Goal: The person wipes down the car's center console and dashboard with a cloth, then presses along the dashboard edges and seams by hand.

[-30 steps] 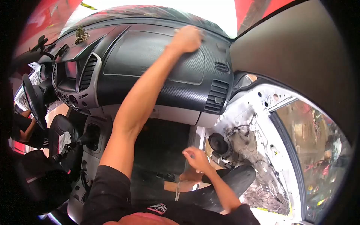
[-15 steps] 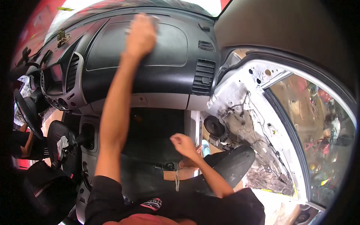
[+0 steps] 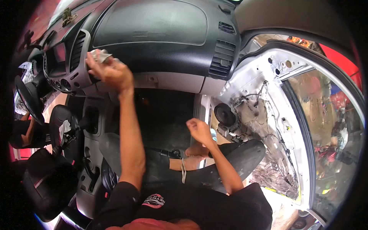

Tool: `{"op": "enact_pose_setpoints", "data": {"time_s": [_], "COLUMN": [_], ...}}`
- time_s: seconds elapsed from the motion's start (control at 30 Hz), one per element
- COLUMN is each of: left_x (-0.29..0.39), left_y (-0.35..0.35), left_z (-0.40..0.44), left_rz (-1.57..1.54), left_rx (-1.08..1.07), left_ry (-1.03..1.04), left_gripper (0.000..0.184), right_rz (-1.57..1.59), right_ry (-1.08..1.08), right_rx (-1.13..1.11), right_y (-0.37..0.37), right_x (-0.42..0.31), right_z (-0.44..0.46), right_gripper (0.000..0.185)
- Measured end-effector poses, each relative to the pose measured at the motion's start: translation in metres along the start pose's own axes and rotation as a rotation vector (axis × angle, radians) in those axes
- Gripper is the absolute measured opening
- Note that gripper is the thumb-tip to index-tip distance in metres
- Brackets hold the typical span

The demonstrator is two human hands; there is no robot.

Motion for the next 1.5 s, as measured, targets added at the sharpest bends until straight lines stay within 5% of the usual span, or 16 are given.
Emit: {"op": "enact_pose_setpoints", "data": {"time_s": [0.1,0.2,0.27,0.3,0.43,0.57,0.67,0.7,0.73,0.8,0.87,1.13,1.27,1.4,1.43,1.5], "left_x": [0.075,0.124,0.078,0.052,-0.058,-0.035,0.042,0.064,0.073,0.057,0.02,0.018,-0.08,-0.072,-0.07,-0.075], "left_y": [0.03,0.049,0.039,0.029,-0.031,-0.014,0.022,0.029,0.029,0.017,0.002,-0.049,-0.047,-0.006,0.002,0.038], "left_z": [-0.058,-0.144,-0.167,-0.167,-0.092,-0.098,-0.159,-0.179,-0.188,-0.181,-0.173,-0.148,-0.146,-0.126,-0.147,-0.209], "left_rz": [-0.195,-0.172,-0.166,-0.169,-0.117,-0.125,-0.281,-0.383,-0.473,-0.433,-0.32,-0.365,-0.442,-0.482,-0.489,-0.631], "left_rx": [-0.193,-0.52,-0.487,-0.469,-0.012,0.209,0.095,0.109,0.137,-0.008,-0.087,0.134,0.579,0.841,0.807,0.805], "left_ry": [-0.046,0.373,0.44,0.483,-0.055,-0.294,-0.276,-0.394,-0.46,-0.458,-0.42,-0.114,-0.741,-0.973,-1.228,-1.3], "left_gripper": [0.05,0.05,0.053,0.055,0.062,0.06,0.06,0.062,0.063,0.063,0.065,0.056,0.051,0.063,0.069,0.067], "right_rz": [-0.049,-0.03,-0.559,-0.481,-0.298,-0.434,-0.52,0.315,0.033,-0.032,-0.315,0.004,-0.068,-0.075,-0.038,-0.013], "right_ry": [-0.241,-0.349,-0.278,-0.318,-0.201,-0.005,-0.239,-0.059,-0.053,-0.35,-0.143,0.074,0.038,0.058,0.052,0.024], "right_rx": [-0.027,-0.031,-0.244,-0.241,-0.247,-0.519,-0.463,-0.544,-0.607,-0.341,-0.459,-0.239,-0.172,-0.227,-0.235,-0.269], "right_y": [0.0,0.045,0.081,0.072,0.046,0.062,0.108,0.103,0.103,0.105,0.091,0.049,0.058,0.064,0.072,0.083], "right_x": [-0.085,-0.095,-0.069,-0.072,-0.022,0.021,0.05,0.033,0.02,0.03,0.017,0.067,0.092,0.087,0.089,0.083], "right_z": [0.015,0.025,0.032,0.024,-0.008,-0.024,-0.012,-0.021,-0.011,-0.009,-0.011,-0.031,-0.023,-0.024,-0.021,-0.015], "right_gripper": [0.021,0.023,0.021,0.022,0.023,0.023,0.028,0.032,0.033,0.031,0.028,0.027,0.023,0.024,0.025,0.024]}}
Point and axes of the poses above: each hand's wrist, its own z-axis towards the middle knuckle, its own y-axis out of the palm, x = y × z, the point moved 5 cm from there along z, towards the middle knuckle, and after that the axes turned 13 degrees about -z, right-handed, at the moved point
